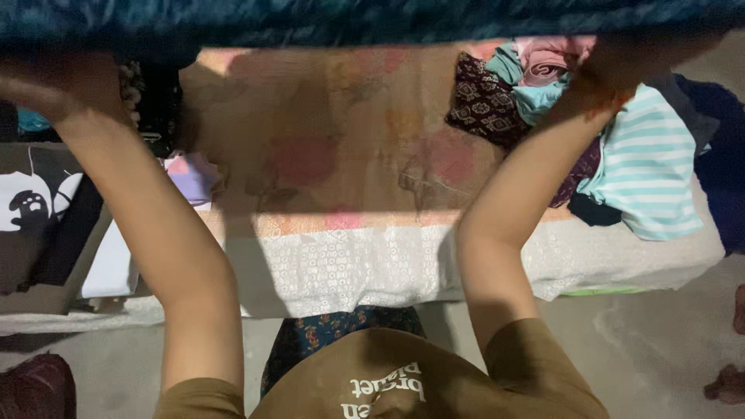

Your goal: The person folds clean clothes on a bed. They spread out a dark patterned garment, align its edges and fold it over repeatedly, smooth it flat, set it aside, then pick up a striped shirt, spread it out and begin folding it.

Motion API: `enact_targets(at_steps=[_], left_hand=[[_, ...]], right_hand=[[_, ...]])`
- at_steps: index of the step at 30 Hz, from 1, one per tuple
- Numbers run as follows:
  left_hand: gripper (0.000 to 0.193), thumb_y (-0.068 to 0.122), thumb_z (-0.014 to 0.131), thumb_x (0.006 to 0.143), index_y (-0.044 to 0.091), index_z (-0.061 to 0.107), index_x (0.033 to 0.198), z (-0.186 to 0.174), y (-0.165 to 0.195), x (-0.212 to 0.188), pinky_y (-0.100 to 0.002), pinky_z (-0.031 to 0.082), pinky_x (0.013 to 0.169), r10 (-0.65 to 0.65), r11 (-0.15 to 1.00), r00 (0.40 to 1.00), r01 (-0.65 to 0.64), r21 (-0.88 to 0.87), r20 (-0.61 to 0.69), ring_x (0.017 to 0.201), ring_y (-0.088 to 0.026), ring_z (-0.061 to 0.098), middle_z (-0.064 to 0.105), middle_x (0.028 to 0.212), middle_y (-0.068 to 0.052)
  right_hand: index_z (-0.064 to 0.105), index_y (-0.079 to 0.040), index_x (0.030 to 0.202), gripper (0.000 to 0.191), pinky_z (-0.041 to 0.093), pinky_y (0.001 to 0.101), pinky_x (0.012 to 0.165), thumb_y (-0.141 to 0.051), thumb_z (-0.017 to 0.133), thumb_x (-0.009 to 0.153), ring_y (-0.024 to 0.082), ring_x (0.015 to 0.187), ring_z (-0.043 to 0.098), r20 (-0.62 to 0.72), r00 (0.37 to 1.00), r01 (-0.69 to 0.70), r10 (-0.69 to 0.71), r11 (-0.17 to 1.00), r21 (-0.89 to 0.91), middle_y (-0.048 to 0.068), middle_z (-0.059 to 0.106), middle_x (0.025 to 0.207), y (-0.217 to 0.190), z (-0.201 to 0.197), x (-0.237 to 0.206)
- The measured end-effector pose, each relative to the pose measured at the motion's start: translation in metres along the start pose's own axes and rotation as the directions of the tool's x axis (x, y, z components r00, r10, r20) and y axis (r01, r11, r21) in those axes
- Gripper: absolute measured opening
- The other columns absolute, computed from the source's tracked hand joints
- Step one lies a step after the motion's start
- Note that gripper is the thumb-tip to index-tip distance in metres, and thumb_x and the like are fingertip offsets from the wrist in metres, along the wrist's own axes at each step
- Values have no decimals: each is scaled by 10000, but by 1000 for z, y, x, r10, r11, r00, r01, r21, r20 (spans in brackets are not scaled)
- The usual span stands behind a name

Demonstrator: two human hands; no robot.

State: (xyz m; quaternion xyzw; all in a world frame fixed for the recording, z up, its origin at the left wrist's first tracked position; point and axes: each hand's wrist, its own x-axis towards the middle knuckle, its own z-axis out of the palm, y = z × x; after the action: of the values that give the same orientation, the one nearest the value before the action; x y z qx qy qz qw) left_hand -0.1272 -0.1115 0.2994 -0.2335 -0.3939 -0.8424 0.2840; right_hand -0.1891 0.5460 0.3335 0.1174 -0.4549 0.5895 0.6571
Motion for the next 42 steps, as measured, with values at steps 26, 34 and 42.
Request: enact_targets(at_steps=[26, 34, 42], left_hand=[[561, 398, 713, 799, 198, 603, 1312, -47, -131, -187, -611, 305, 1152, -692, 722, 512, 494, -484, -509, 1363, -331, 548, 617, 1424, -51], [448, 251, 752, 898, 59, 604, 1274, -32, -163, -205, -473, 486, 967, -598, 705, 468, 694, -149, -651, 1143, -310, 620, 662, 1232, -118], [424, 258, 633, 936, 112, 531, 1320, -48, -156, -197, -596, 529, 1026, -563, 823, 517, 416, -387, -644, 1202, -361, 600, 598, 1337, -116]], right_hand=[[658, -18, 1421, 688, 428, 269, 638, 195, 483, 790, 173, 799, 528, 30, 511, -825, 859, 499, -266, 131, 668, 1158, -26, -139, -314], [417, -159, 1531, 547, 404, 622, 1141, -73, 492, 996, 383, 1410, 466, 282, 222, -915, 933, 100, 391, 151, 462, 1549, -41, -139, -282], [470, -82, 1523, 493, 440, 540, 1191, 0, 532, 1041, 366, 1380, 532, 194, 362, -847, 912, 235, 477, 203, 503, 1536, -7, -139, -285]])
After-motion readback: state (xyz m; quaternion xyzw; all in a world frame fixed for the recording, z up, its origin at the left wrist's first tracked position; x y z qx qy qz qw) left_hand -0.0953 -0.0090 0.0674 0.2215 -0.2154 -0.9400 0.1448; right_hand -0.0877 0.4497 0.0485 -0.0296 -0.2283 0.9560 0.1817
